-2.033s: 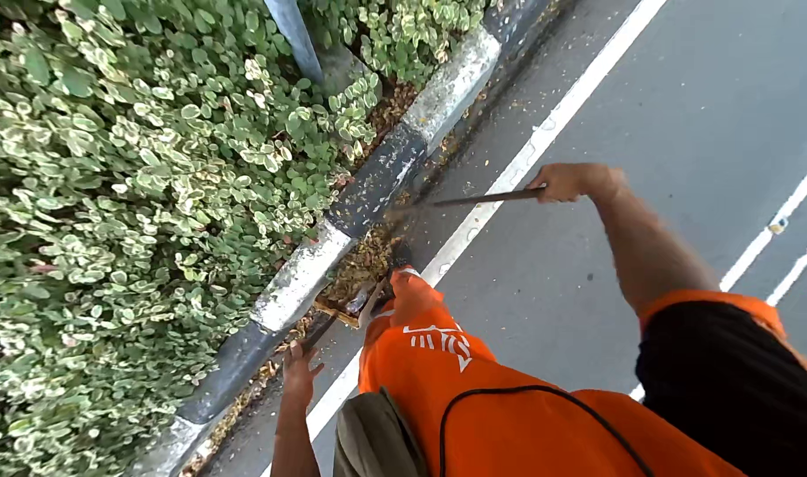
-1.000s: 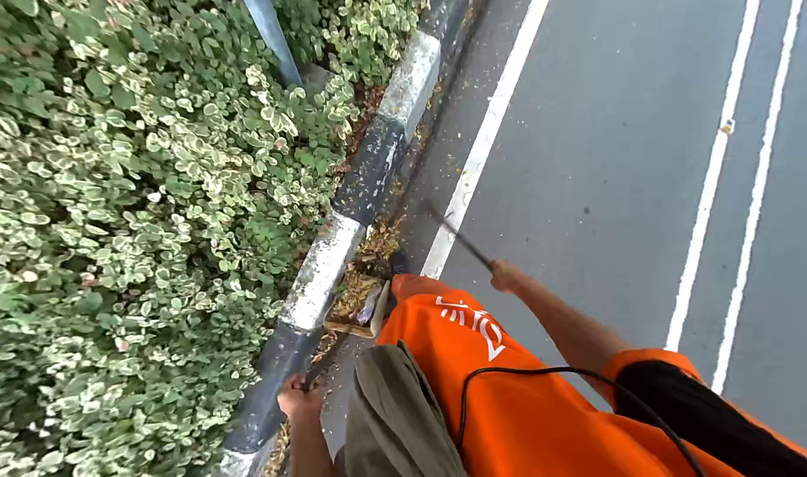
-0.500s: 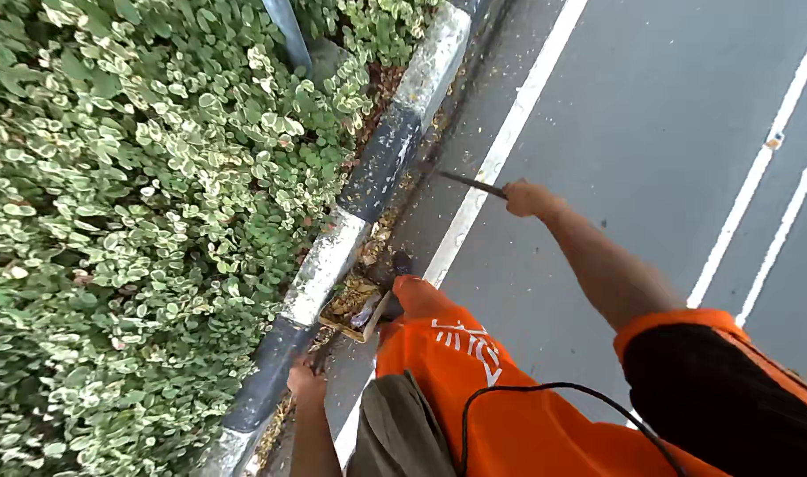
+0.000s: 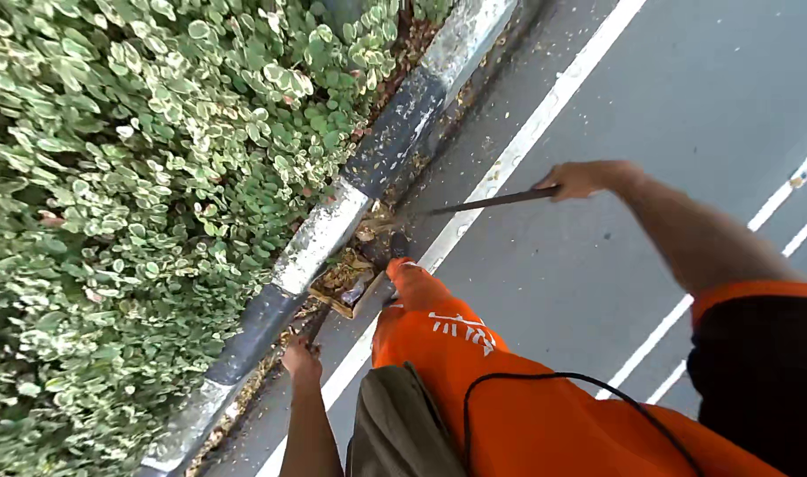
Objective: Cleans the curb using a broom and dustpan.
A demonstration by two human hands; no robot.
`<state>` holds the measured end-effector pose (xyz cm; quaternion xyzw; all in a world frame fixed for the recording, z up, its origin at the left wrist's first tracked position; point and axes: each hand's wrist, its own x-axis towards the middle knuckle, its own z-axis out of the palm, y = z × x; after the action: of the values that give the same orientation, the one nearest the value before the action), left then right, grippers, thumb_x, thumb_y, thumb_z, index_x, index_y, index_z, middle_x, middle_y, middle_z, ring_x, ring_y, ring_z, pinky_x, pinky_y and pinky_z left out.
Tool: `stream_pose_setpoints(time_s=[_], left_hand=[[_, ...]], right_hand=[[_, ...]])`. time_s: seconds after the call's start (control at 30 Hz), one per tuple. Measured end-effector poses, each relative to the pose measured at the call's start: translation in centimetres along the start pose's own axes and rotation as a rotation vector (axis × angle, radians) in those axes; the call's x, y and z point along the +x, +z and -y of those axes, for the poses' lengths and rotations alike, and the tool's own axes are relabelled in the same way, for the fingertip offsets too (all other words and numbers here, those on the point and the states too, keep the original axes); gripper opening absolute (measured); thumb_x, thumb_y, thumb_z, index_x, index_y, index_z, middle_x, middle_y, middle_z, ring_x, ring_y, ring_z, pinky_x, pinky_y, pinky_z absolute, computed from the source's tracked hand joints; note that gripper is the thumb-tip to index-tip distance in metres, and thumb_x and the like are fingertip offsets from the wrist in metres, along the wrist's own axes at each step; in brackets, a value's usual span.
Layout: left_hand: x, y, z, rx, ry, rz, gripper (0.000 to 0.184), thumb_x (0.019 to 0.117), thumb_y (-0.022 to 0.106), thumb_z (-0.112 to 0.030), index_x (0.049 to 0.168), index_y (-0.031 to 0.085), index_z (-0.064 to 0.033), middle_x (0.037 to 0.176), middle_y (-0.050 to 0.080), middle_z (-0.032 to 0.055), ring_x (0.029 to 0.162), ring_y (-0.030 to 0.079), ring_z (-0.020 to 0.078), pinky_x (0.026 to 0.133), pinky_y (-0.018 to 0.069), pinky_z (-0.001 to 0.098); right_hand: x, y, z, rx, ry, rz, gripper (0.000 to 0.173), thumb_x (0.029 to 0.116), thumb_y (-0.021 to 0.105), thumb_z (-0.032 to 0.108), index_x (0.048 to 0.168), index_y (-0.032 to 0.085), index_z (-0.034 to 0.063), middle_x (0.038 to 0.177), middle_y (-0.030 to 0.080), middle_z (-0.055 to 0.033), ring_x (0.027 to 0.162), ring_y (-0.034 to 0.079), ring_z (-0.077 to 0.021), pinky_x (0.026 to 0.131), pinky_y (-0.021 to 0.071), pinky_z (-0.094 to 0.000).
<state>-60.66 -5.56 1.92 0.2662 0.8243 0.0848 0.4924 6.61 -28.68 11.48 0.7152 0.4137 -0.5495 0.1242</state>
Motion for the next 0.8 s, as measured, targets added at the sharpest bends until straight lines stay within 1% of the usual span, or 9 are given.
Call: stream_pose_setpoints(time_s=[0.07,0.17,0.23,0.33,0.43,0.57,0.63,0.7,0.8], left_hand=[[0.2,0.2,-0.5,0.022,-0.005,0.014,0.018,0.1017,0.049,-0.021,0.092,0.055,-0.0081,0.073,0.052,0.0032,0.053,0.047,0.0152,0.05,0.0464,0.0344],[-0.1,0.5,-0.7,0.033,-0.016,-0.004,0.014,0.1002,0.051,-0.019,0.092,0.055,-0.0085,0.074,0.051,0.0037,0.054,0.046,0.0159,0.05,0.0462,0.0353],[-0.4,0.8,-0.8,0.019,-0.015,-0.018,0.013,0.0992,0.053,-0.019,0.092,0.055,-0.0082,0.073,0.051,0.0042,0.053,0.046,0.0162,0.049,0.046,0.0352],[-1.3,0.8,-0.1,-0.005,-0.023,-0.008,0.013,0.1005,0.052,-0.019,0.091,0.055,-0.0091,0.073,0.05,0.0032,0.052,0.045,0.015,0.049,0.0465,0.0342],[-1.8,1.0,0.3,-0.037,-0.026,-0.013,0.014,0.1005,0.052,-0.019,0.089,0.054,-0.0108,0.072,0.049,0.0019,0.051,0.043,0.0139,0.049,0.0451,0.0327],[-1.4,0.7,1.4,-0.027,-0.018,-0.034,0.014,0.0986,0.054,-0.016,0.086,0.054,-0.0096,0.07,0.049,0.0019,0.051,0.044,0.014,0.049,0.0458,0.033],[-0.7,-0.1,1.3,-0.023,-0.011,-0.017,0.014,0.0987,0.054,-0.016,0.087,0.054,-0.0096,0.07,0.049,0.0021,0.05,0.044,0.0142,0.048,0.0458,0.0331],[-0.3,-0.8,1.2,-0.029,-0.009,0.019,0.015,0.0994,0.053,-0.017,0.087,0.054,-0.0099,0.07,0.049,0.0014,0.05,0.044,0.0136,0.048,0.0456,0.0325],[0.4,-1.5,1.5,-0.05,-0.007,0.024,0.015,0.1002,0.052,-0.018,0.088,0.055,-0.0102,0.071,0.05,0.0019,0.051,0.044,0.0142,0.049,0.0463,0.0342]], right_hand=[[-3.5,-3.1,0.9,0.047,0.151,0.075,0.031,0.103,0.064,0.011,0.134,0.068,0.0104,0.077,0.064,-0.0163,0.056,0.056,-0.026,0.055,0.0504,-0.0465],[-2.9,-3.7,1.8,-0.022,0.22,-0.055,0.013,0.099,0.068,0.011,0.105,0.073,0.0006,0.077,0.066,-0.0209,0.061,0.063,-0.0342,0.058,0.0535,-0.0537],[0.1,-2.6,4.9,-0.026,0.312,-0.109,0.019,0.0972,0.068,0.01,0.106,0.068,-0.0066,0.1,0.066,-0.0294,0.089,0.067,-0.0459,0.076,0.0543,-0.0641],[5.3,3.0,11.1,0.101,0.37,-0.105,0.043,0.0965,0.066,0.008,0.131,0.053,-0.0137,0.132,0.058,-0.0358,0.125,0.058,-0.0513,0.099,0.0474,-0.0693],[9.5,10.6,13.5,0.141,0.289,-0.097,0.04,0.0917,0.07,0.008,0.125,0.055,-0.01,0.113,0.065,-0.0319,0.1,0.069,-0.0461,0.083,0.0562,-0.0641],[7.2,11.1,9.3,0.128,0.111,0.16,0.019,0.0954,0.069,0.011,0.109,0.067,-0.0027,0.082,0.065,-0.0194,0.061,0.064,-0.0293,0.057,0.0556,-0.0484],[4.7,9.7,5.4,0.066,0.002,0.133,0.018,0.0972,0.07,0.012,0.113,0.073,0.0045,0.085,0.068,-0.0159,0.064,0.065,-0.0277,0.06,0.0567,-0.0489],[1.7,7.8,3.1,-0.015,-0.026,0.054,0.019,0.0978,0.069,0.009,0.116,0.074,0.0074,0.094,0.072,-0.0168,0.082,0.069,-0.0333,0.077,0.0568,-0.056],[-1.0,5.3,0.6,-0.142,0.158,-0.07,0.021,0.1011,0.066,0.018,0.12,0.072,0.0114,0.11,0.073,-0.0197,0.107,0.069,-0.0433,0.09,0.0532,-0.0677]])
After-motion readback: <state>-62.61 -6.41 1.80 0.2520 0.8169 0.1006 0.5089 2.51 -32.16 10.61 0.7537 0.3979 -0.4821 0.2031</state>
